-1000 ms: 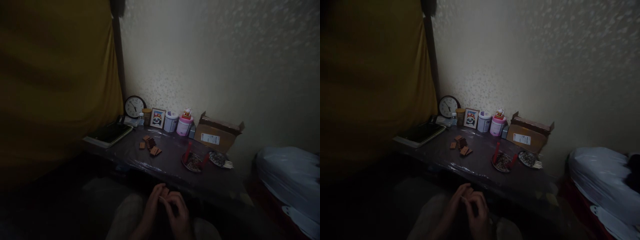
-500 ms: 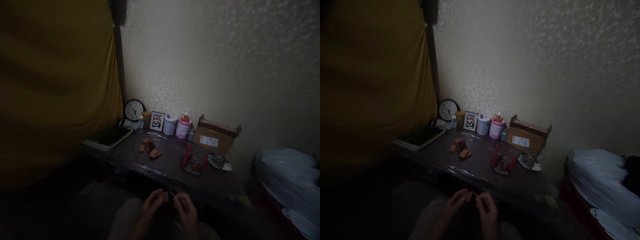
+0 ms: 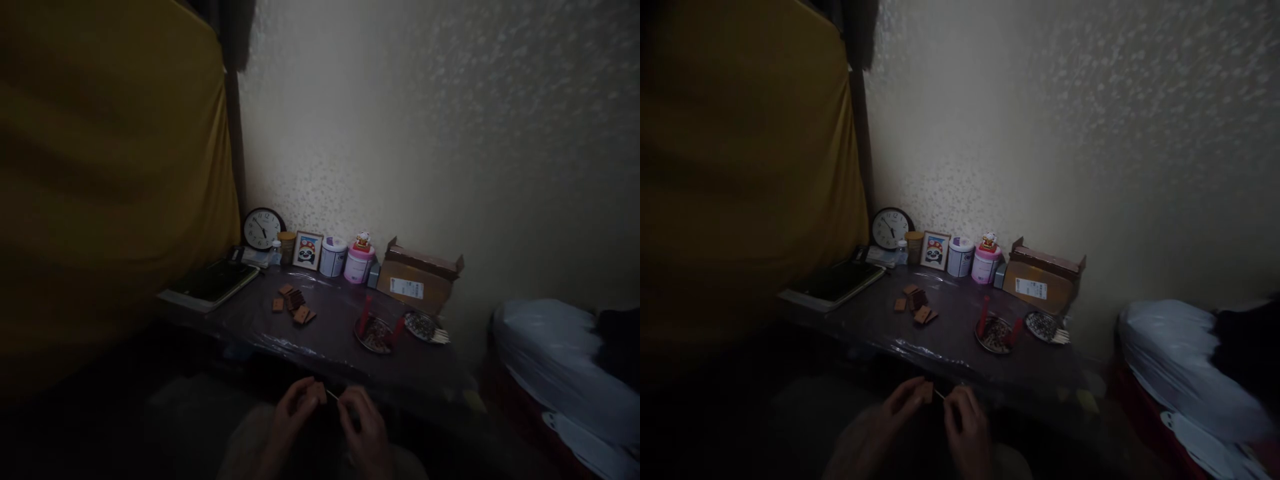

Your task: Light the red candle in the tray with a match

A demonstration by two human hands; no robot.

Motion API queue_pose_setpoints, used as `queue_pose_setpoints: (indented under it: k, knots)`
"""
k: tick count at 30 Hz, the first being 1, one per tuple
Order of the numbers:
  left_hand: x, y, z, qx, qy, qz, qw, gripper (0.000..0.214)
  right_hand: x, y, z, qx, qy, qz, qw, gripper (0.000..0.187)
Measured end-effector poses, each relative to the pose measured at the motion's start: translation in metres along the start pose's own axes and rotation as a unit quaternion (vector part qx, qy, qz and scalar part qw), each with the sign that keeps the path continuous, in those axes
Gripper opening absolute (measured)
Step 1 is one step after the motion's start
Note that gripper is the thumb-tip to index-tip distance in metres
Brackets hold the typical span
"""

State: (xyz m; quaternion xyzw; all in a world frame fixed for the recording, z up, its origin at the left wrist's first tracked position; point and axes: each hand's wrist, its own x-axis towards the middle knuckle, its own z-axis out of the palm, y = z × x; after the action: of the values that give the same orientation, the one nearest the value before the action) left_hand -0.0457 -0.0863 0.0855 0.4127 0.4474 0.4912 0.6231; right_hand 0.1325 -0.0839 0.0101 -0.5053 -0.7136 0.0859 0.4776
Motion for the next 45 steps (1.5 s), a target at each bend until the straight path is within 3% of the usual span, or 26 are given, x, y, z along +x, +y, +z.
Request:
queue_pose_setpoints:
  k: [9, 12, 15, 20, 28, 37, 45]
  knots:
    - [-0.014, 0.03, 0.01, 0.011, -0.004, -0.036, 0.999, 0.022, 0.009, -0.015, -0.005, 0.046, 0.058, -0.022, 0.997, 0.008]
    - [-0.006, 0.021, 0.013, -0.008, 0.0, -0.061, 0.998, 0.026, 0.015, -0.018, -0.005, 0.056, 0.091, 0.009, 0.994, 0.007]
    - [0.006, 0.003, 0.015, -0.074, 0.007, -0.042, 0.996, 0.032, 0.019, -0.018, -0.002, 0.051, 0.108, 0.034, 0.992, 0.008]
    - [0.021, -0.013, 0.013, -0.109, 0.013, -0.048, 0.993, 0.038, 0.023, -0.021, 0.003, 0.048, 0.121, 0.026, 0.991, 0.012]
    - [0.022, -0.007, 0.011, -0.158, -0.039, -0.061, 0.985, 0.032, 0.034, -0.03, 0.001, 0.042, 0.133, 0.003, 0.99, 0.016]
    - [0.015, 0.012, 0.021, -0.232, -0.011, -0.098, 0.968, 0.034, 0.033, -0.026, 0.005, -0.002, 0.19, -0.014, 0.982, 0.014]
    - [0.024, 0.002, 0.023, -0.251, -0.015, -0.072, 0.965, 0.031, 0.035, -0.024, 0.007, -0.018, 0.196, -0.034, 0.98, 0.015]
